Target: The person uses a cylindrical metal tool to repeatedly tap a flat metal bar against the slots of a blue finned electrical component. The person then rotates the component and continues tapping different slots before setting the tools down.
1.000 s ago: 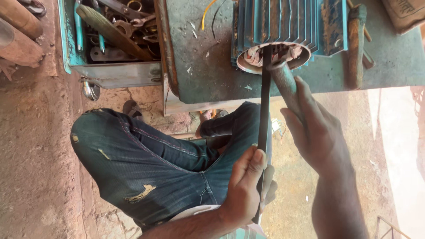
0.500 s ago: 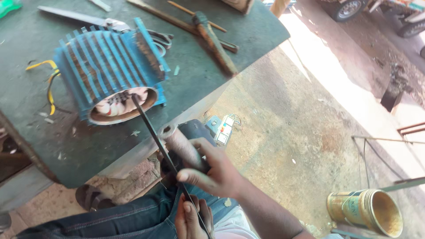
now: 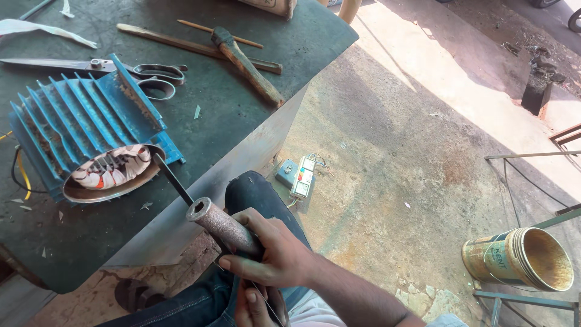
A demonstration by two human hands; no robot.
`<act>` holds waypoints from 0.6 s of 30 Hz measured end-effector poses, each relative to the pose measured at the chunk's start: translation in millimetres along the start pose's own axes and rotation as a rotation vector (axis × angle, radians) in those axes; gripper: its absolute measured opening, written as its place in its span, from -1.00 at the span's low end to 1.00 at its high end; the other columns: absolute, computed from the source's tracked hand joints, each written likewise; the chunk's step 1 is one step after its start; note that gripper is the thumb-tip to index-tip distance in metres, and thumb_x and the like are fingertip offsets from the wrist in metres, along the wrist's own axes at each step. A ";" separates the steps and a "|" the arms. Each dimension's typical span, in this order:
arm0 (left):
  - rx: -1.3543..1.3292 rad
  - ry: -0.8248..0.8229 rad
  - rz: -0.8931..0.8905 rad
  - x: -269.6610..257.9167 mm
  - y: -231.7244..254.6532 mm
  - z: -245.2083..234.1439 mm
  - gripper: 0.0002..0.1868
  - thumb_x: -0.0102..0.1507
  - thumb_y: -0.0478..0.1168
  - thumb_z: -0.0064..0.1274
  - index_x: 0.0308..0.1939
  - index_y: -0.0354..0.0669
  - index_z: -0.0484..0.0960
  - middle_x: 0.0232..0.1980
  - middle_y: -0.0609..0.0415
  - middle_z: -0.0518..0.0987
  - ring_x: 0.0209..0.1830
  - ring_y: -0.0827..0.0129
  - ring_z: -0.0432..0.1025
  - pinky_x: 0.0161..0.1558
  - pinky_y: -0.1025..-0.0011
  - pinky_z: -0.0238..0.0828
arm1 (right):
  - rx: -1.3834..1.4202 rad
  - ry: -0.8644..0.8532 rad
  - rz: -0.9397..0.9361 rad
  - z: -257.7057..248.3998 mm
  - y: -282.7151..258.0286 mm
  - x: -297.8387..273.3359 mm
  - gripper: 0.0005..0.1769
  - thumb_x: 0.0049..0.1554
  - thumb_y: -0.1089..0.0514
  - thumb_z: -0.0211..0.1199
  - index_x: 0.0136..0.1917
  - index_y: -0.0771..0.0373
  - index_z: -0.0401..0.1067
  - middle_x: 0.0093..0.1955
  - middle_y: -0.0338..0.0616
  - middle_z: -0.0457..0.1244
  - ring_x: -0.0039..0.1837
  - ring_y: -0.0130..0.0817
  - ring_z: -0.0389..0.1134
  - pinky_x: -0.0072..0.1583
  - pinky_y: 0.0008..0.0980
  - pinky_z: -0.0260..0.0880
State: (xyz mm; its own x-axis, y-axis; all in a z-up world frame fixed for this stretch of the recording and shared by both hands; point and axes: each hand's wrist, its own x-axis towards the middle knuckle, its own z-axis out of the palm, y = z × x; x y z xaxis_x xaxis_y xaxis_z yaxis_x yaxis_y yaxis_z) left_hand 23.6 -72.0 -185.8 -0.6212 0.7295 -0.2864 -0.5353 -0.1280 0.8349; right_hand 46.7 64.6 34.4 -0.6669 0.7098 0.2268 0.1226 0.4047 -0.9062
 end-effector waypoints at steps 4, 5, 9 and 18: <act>0.053 0.069 -0.163 2.8 -16.1 -10.4 -0.27 0.37 0.05 -0.15 0.47 -0.44 0.24 0.36 -0.36 0.48 0.21 0.07 0.50 0.19 0.24 0.46 | 0.020 0.009 0.027 -1.4 2.3 -1.5 -0.53 0.22 0.08 0.38 0.27 0.30 0.28 -0.21 -0.09 0.34 -0.15 -0.30 0.48 -0.12 -0.34 0.39; 0.028 0.039 -0.091 3.9 -18.0 -12.4 -0.30 0.38 0.04 -0.14 0.44 -0.44 0.24 0.35 -0.30 0.48 0.21 0.15 0.51 0.19 0.29 0.46 | 0.015 0.008 0.017 -1.2 3.1 -1.7 -0.53 0.23 0.08 0.37 0.27 0.30 0.28 -0.20 -0.09 0.34 -0.15 -0.30 0.47 -0.12 -0.34 0.39; 0.068 0.032 -0.030 10.7 -17.5 -19.0 -0.30 0.38 0.03 -0.14 0.44 -0.44 0.23 0.34 -0.30 0.47 0.19 0.15 0.50 0.18 0.29 0.46 | -0.015 0.007 0.000 0.5 5.3 -1.7 -0.55 0.24 0.08 0.37 0.26 0.30 0.28 -0.22 -0.09 0.32 -0.18 -0.30 0.45 -0.14 -0.34 0.37; 0.110 0.037 -0.023 17.0 -16.5 -20.0 -0.32 0.38 0.01 -0.14 0.44 -0.43 0.22 0.32 -0.30 0.46 0.15 0.16 0.49 0.15 0.30 0.47 | 0.010 0.006 -0.017 -0.1 7.0 -4.5 -0.56 0.27 0.07 0.33 0.29 0.30 0.26 -0.23 -0.12 0.32 -0.21 -0.35 0.44 -0.16 -0.37 0.39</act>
State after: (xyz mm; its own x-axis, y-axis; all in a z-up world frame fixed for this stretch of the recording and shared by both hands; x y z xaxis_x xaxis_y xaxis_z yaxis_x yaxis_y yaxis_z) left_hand 10.4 -71.0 -213.9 -0.6317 0.7055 -0.3213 -0.4844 -0.0356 0.8741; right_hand 50.6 64.3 27.0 -0.6644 0.7063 0.2443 0.1035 0.4107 -0.9059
